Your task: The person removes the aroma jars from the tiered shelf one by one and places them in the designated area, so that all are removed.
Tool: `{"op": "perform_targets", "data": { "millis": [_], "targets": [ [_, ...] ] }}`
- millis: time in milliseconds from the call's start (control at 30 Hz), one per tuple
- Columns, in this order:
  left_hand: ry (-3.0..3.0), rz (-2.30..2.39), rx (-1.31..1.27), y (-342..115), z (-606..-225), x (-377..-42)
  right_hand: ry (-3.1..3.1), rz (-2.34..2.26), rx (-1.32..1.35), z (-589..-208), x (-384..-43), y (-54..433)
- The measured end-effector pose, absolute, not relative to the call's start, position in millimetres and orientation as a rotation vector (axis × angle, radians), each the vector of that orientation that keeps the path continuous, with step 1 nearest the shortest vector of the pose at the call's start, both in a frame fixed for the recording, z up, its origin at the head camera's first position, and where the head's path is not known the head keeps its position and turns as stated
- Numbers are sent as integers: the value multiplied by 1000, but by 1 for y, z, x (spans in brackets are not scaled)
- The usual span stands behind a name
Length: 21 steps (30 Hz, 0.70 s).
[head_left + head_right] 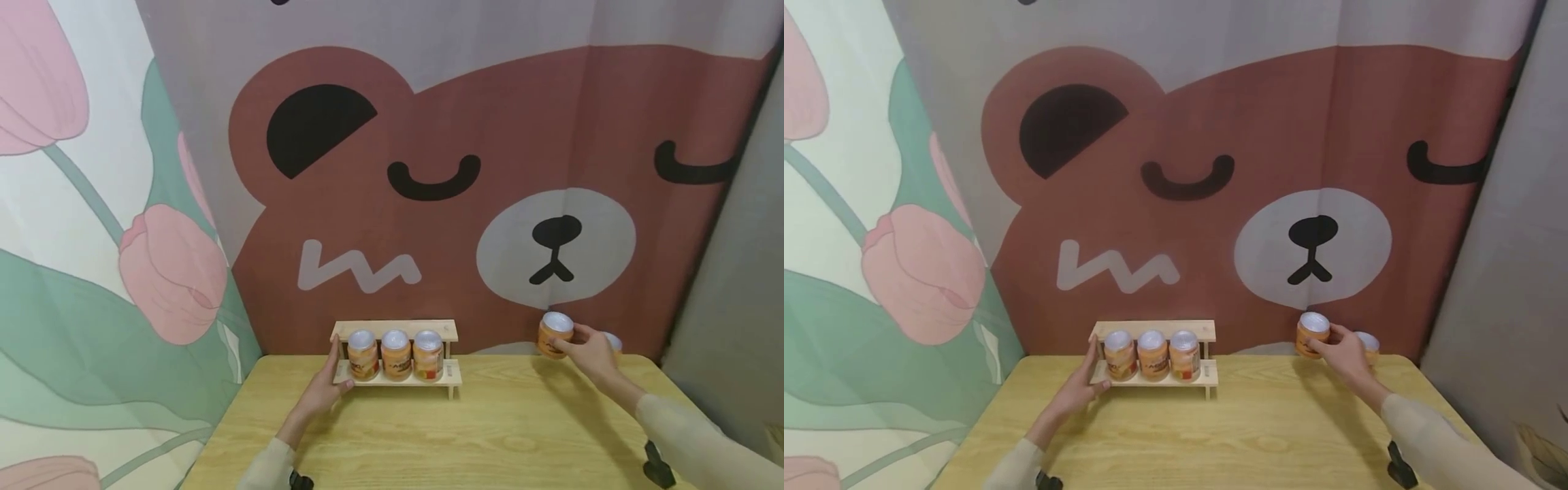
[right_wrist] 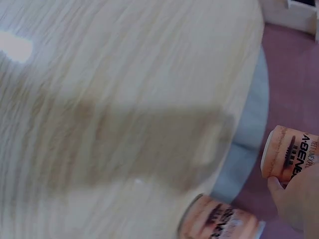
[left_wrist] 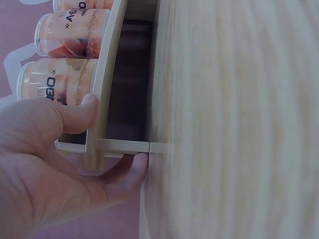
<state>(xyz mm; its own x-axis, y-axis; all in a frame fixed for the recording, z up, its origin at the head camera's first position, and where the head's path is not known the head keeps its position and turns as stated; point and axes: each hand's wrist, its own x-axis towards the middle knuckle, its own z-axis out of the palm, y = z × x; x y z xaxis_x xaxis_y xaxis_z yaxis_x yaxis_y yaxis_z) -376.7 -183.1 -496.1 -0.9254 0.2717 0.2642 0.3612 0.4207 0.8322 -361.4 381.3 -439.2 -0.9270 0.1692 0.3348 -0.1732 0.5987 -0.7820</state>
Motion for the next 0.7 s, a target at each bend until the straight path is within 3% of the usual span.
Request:
{"op": "perform_targets", "data": {
  "millis": [700],
  "targets": [
    [-2572, -1531, -545, -184, -498, -379, -2490, 1083, -59, -473, -369, 405]
  ]
}}
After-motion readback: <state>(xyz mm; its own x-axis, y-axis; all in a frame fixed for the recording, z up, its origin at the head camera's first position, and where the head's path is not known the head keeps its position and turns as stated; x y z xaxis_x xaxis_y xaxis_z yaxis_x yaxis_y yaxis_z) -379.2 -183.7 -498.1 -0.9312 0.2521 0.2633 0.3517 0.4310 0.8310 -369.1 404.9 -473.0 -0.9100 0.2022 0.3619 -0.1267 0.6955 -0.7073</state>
